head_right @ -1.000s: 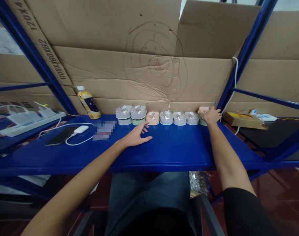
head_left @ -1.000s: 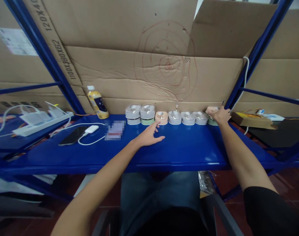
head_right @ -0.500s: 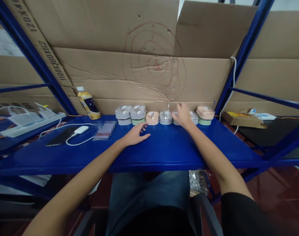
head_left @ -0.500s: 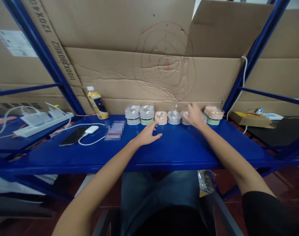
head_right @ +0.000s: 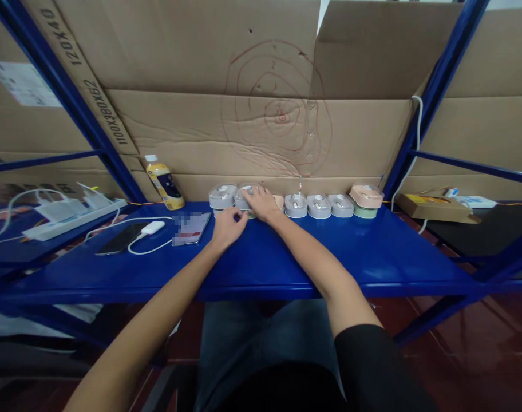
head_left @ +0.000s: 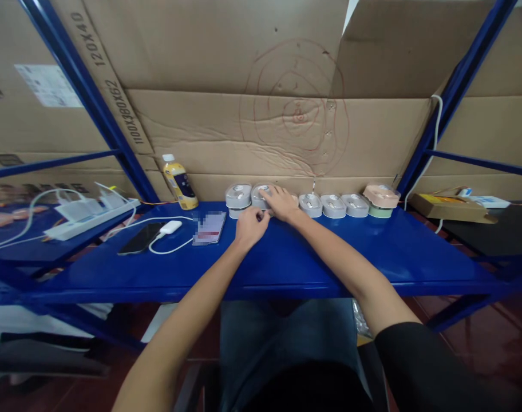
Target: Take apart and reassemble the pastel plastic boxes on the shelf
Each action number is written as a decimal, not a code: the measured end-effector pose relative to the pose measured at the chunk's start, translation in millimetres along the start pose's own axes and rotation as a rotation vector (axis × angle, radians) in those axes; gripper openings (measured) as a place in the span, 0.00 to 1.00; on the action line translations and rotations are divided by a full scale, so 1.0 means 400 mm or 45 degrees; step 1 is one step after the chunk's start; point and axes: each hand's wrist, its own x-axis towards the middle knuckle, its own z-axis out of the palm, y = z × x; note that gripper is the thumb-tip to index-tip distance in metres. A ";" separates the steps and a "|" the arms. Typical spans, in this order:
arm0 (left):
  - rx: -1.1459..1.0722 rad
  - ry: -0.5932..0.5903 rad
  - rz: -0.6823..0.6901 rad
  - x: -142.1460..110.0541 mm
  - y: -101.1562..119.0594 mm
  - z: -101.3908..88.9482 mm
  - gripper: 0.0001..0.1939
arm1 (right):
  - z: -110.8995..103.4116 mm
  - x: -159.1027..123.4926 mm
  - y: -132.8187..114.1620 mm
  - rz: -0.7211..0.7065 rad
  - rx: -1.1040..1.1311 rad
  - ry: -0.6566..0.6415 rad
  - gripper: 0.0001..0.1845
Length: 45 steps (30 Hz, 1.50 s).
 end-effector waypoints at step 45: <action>-0.243 -0.714 0.543 -0.050 0.021 0.010 0.22 | -0.160 -0.385 0.255 0.474 0.810 0.118 0.32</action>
